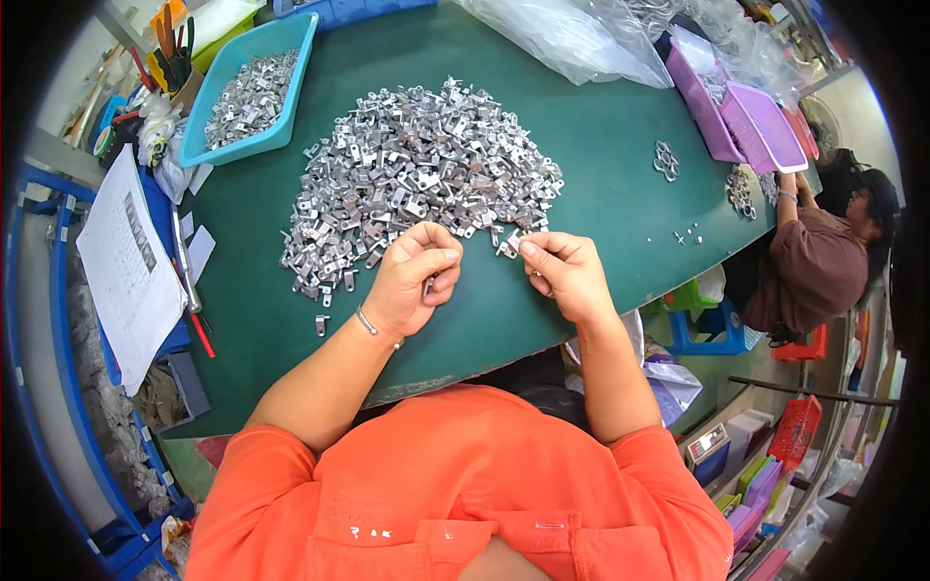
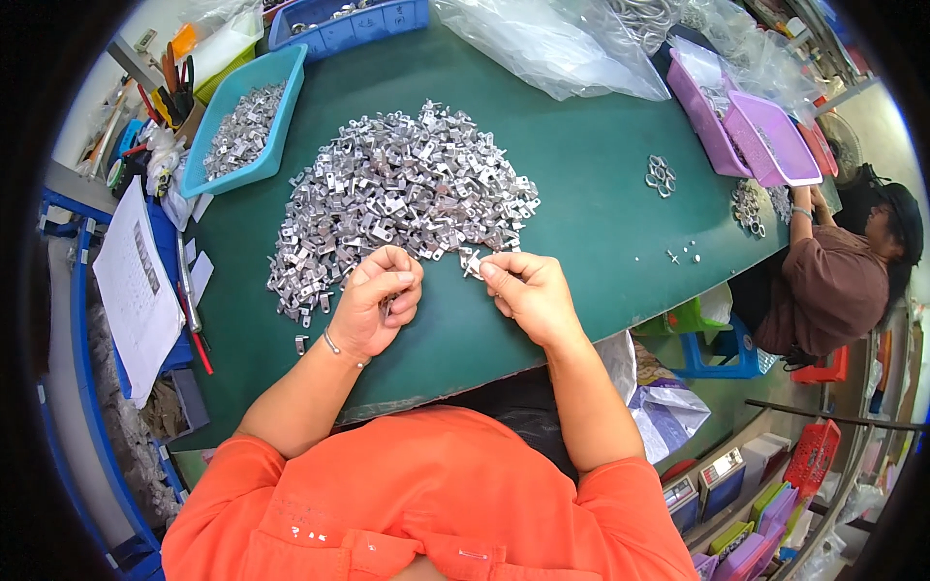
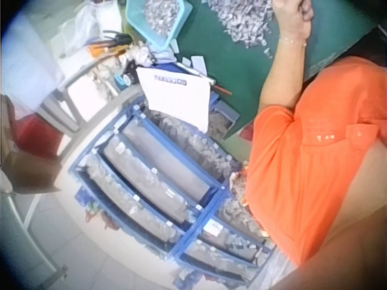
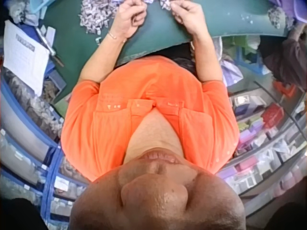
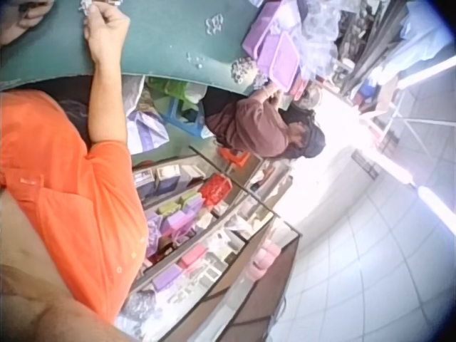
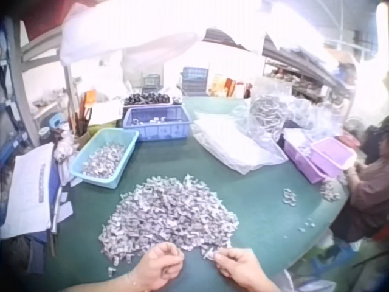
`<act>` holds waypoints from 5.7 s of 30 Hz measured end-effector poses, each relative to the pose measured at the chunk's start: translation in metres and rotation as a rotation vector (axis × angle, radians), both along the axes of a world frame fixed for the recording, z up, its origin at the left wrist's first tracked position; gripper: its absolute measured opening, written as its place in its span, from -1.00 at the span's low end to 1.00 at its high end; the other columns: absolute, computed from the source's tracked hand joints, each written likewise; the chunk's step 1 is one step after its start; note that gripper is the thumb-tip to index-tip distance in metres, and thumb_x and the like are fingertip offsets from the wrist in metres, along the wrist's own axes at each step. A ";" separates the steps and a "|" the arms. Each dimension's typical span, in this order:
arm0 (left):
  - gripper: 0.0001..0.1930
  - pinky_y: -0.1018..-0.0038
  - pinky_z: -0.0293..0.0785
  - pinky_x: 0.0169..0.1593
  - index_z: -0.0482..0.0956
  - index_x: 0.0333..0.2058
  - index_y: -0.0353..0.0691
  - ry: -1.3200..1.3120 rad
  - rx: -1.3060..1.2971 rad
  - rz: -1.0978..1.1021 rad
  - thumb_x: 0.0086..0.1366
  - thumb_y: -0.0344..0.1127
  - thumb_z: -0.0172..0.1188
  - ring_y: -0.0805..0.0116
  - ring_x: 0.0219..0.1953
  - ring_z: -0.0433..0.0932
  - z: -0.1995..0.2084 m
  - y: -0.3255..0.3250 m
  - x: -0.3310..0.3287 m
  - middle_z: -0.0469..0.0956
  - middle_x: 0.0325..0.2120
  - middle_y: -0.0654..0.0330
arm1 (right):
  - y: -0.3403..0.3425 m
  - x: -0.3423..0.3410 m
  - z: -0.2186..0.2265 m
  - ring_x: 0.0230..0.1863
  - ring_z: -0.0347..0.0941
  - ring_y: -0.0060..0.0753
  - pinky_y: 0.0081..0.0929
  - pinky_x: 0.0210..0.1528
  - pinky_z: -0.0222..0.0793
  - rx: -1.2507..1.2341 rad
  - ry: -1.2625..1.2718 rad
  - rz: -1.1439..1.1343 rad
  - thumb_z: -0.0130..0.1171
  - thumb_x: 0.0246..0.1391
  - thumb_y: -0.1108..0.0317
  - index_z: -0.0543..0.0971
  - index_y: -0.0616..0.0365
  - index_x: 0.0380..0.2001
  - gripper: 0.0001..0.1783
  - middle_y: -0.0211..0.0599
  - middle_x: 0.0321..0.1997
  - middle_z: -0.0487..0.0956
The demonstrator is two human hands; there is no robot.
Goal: The person sits at a green table and repeatedly picks up small silver metal brackets and circular metal rings, joining them by hand. They place the assembled units into a growing pile on the table and occasionally shift the pile to continue working.
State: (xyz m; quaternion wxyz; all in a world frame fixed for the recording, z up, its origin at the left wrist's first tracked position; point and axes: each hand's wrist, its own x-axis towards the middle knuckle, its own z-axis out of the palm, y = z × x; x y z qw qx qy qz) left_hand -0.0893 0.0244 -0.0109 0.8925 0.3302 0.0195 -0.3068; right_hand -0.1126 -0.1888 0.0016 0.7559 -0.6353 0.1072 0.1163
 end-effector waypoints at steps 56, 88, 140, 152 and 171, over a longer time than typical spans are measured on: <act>-0.87 0.68 0.08 -0.68 0.42 -0.22 -0.24 0.210 -0.382 0.555 0.36 -0.33 -0.01 0.62 -0.66 0.26 0.042 0.116 0.110 0.50 -0.45 0.24 | 0.001 0.021 0.003 -0.64 0.32 -0.67 -0.63 -0.63 0.21 -0.254 -0.074 -0.086 0.19 0.04 0.48 0.58 0.31 -0.38 -0.89 -0.33 -0.48 0.58; -0.69 0.65 0.11 -0.66 0.48 -0.24 -0.16 0.615 -0.311 -0.322 0.40 -0.08 -0.15 0.48 -0.55 0.24 -0.004 -0.018 -0.044 0.39 -0.37 0.17 | 0.017 -0.014 -0.012 -0.51 0.41 -0.43 -0.54 -0.48 0.31 -0.688 -0.400 -0.126 0.15 0.06 0.52 0.56 0.23 -0.47 -0.95 -0.36 -0.47 0.49; -0.69 0.65 0.12 -0.66 0.48 -0.27 -0.17 0.590 -0.353 -0.297 0.41 -0.09 -0.16 0.48 -0.55 0.26 -0.006 -0.019 -0.045 0.44 -0.39 0.18 | -0.003 0.004 -0.017 -0.55 0.41 -0.36 -0.53 -0.49 0.32 -1.095 -0.726 -0.111 0.18 0.02 0.53 0.52 0.23 -0.35 -0.91 -0.25 -0.52 0.49; -0.70 0.65 0.11 -0.66 0.48 -0.27 -0.17 0.592 -0.362 -0.292 0.40 -0.10 -0.14 0.49 -0.56 0.24 -0.007 -0.018 -0.044 0.43 -0.39 0.17 | -0.017 -0.002 0.002 -0.69 0.13 -0.67 -0.75 -0.75 -0.01 0.694 0.073 -0.098 -0.06 0.23 0.36 0.44 0.25 -0.34 -0.83 -0.32 -0.49 0.42; -0.70 0.65 0.10 -0.66 0.49 -0.27 -0.16 0.586 -0.359 -0.293 0.40 -0.10 -0.14 0.48 -0.56 0.24 -0.007 -0.019 -0.045 0.43 -0.38 0.17 | -0.015 0.007 -0.015 -0.66 0.06 -0.68 -0.76 -0.73 -0.01 1.101 -0.077 0.050 -0.13 0.30 0.25 0.34 0.15 -0.34 -0.79 -0.44 -0.50 0.20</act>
